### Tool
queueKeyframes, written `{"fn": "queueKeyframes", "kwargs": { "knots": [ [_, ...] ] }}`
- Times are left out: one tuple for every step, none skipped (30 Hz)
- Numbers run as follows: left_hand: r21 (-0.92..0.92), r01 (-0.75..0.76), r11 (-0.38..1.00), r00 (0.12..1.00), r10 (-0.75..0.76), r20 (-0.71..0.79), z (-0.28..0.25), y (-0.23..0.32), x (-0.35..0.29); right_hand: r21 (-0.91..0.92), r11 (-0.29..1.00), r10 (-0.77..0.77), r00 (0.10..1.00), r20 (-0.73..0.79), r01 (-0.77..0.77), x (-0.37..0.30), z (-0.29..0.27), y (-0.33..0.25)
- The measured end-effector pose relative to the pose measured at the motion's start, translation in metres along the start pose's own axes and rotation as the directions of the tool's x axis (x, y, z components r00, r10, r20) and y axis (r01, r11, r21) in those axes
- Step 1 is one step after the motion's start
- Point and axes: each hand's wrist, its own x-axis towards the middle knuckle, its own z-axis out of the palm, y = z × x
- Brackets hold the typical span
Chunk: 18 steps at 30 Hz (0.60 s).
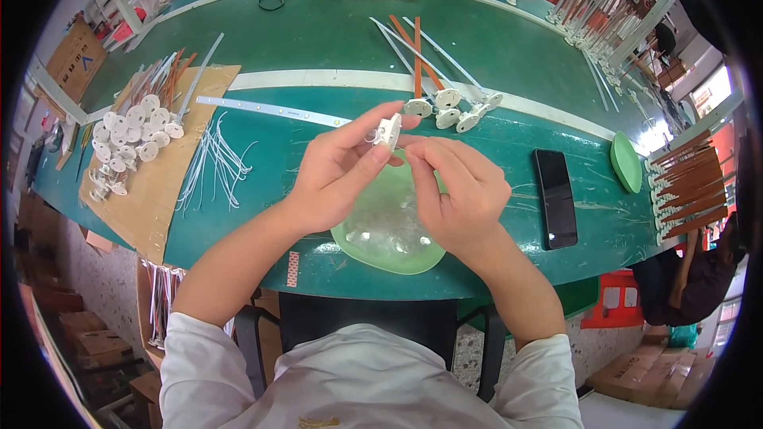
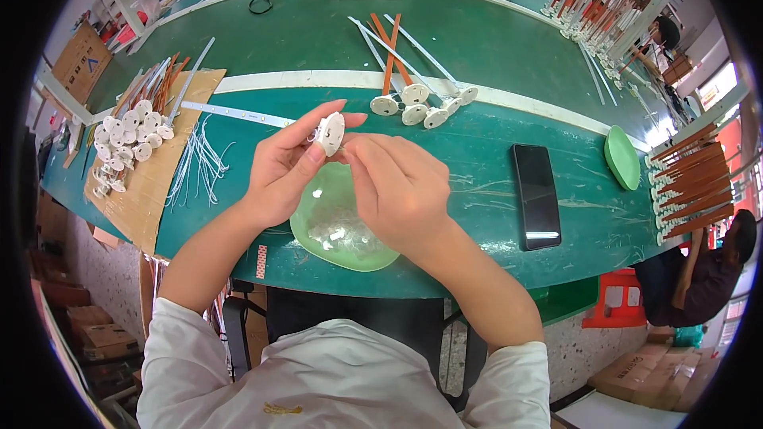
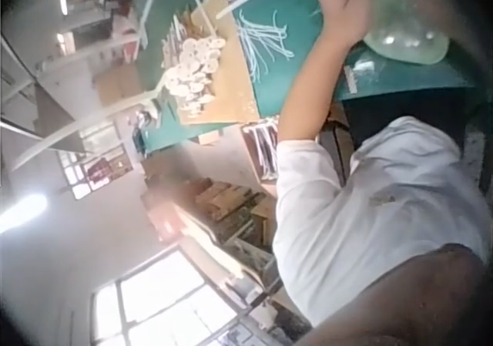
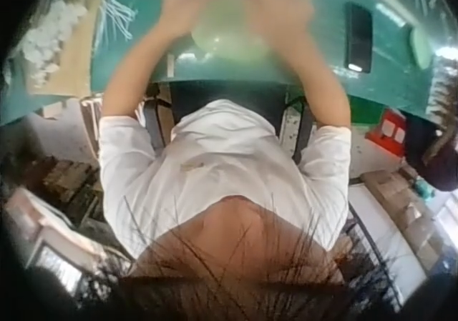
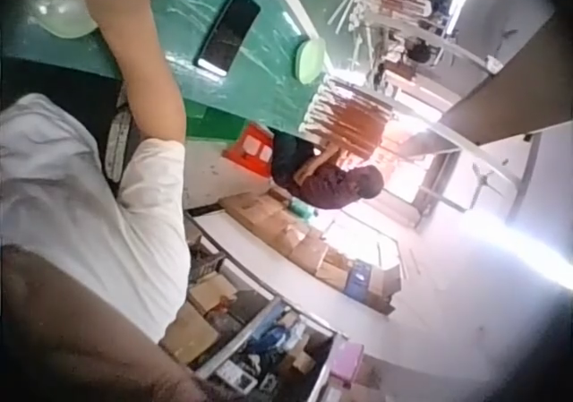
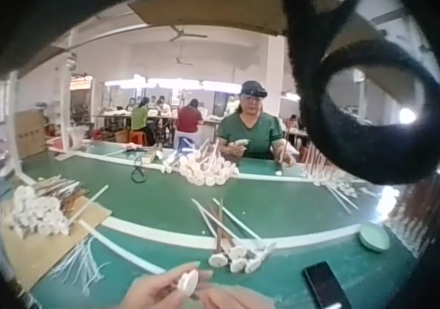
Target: Assembling small plastic components by attaching circular bases to tubes and inserting colored strips at a manual workstation.
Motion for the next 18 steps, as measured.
{"fn": "queueKeyframes", "kwargs": {
  "knots": [
    [-0.006, -0.004, 1.000, 1.000, 0.004, -0.004, 0.000, -0.001, 0.000, 0.011, 1.000, -0.006, 1.000, 0.001, 0.006, 0.000, 0.001, 0.000],
    [-0.007, -0.004, 1.000, 1.000, 0.004, -0.002, 0.001, 0.000, 0.000, 0.023, 1.000, -0.012, 1.000, 0.003, 0.012, -0.001, 0.002, 0.000],
    [-0.045, -0.001, 0.999, 1.000, 0.000, -0.013, 0.002, 0.000, 0.000, 0.022, 1.000, -0.011, 1.000, 0.002, 0.011, -0.002, 0.003, 0.001],
    [-0.083, 0.003, 0.997, 1.000, -0.005, -0.023, 0.003, 0.000, 0.000, 0.017, 0.999, -0.041, 0.999, -0.007, 0.041, -0.004, 0.005, 0.004],
    [-0.084, 0.003, 0.996, 1.000, -0.005, -0.022, 0.002, 0.001, 0.000, 0.013, 0.997, -0.071, 0.997, -0.017, 0.072, -0.005, 0.006, 0.005],
    [-0.038, 0.004, 0.999, 1.000, -0.004, 0.000, 0.001, 0.002, 0.000, 0.012, 0.997, -0.070, 0.997, -0.016, 0.070, -0.005, 0.006, 0.004],
    [0.008, 0.004, 1.000, 1.000, -0.004, 0.023, 0.000, 0.002, 0.000, 0.003, 1.000, -0.031, 0.999, 0.007, 0.031, -0.005, 0.004, 0.001],
    [0.006, 0.005, 1.000, 1.000, -0.005, 0.024, -0.001, 0.002, -0.001, -0.008, 1.000, 0.008, 1.000, 0.030, -0.008, -0.005, 0.004, -0.001],
    [0.049, 0.002, 0.999, 1.000, -0.004, 0.026, -0.001, 0.001, -0.001, -0.010, 1.000, 0.009, 1.000, 0.030, -0.008, -0.006, 0.004, -0.002],
    [0.091, 0.000, 0.996, 1.000, -0.002, 0.028, -0.001, 0.001, -0.001, -0.024, 1.000, 0.011, 1.000, 0.028, -0.011, -0.006, 0.005, -0.004],
    [0.090, 0.000, 0.996, 1.000, -0.002, 0.031, -0.001, 0.000, -0.001, -0.038, 0.999, 0.014, 1.000, 0.026, -0.013, -0.006, 0.007, -0.006],
    [0.103, -0.003, 0.995, 0.999, -0.001, 0.036, -0.001, -0.001, -0.002, -0.039, 0.999, 0.016, 1.000, 0.025, -0.015, -0.007, 0.008, -0.007],
    [0.118, -0.005, 0.993, 0.999, 0.000, 0.041, -0.001, -0.001, -0.002, -0.040, 0.999, 0.026, 1.000, 0.009, -0.026, -0.009, 0.011, -0.008],
    [0.122, -0.004, 0.993, 0.999, -0.001, 0.043, -0.003, 0.000, -0.002, -0.040, 0.999, 0.036, 0.999, -0.009, -0.037, -0.010, 0.012, -0.008],
    [0.173, -0.007, 0.985, 0.998, -0.004, 0.061, -0.005, 0.003, -0.003, -0.034, 0.999, 0.036, 0.999, -0.014, -0.036, -0.011, 0.013, -0.006],
    [0.228, -0.011, 0.974, 0.997, -0.008, 0.079, -0.007, 0.006, -0.003, 0.017, 1.000, 0.021, 0.999, -0.030, -0.020, -0.010, 0.014, -0.004],
    [0.243, -0.009, 0.970, 0.997, -0.011, 0.077, -0.007, 0.010, 0.000, 0.072, 0.997, 0.006, 0.999, -0.050, -0.002, -0.008, 0.013, -0.002],
    [0.342, 0.031, 0.939, 0.993, -0.067, 0.093, -0.008, 0.016, 0.005, 0.096, 0.995, 0.002, 0.998, -0.067, 0.004, -0.007, 0.010, -0.002]
  ]
}}
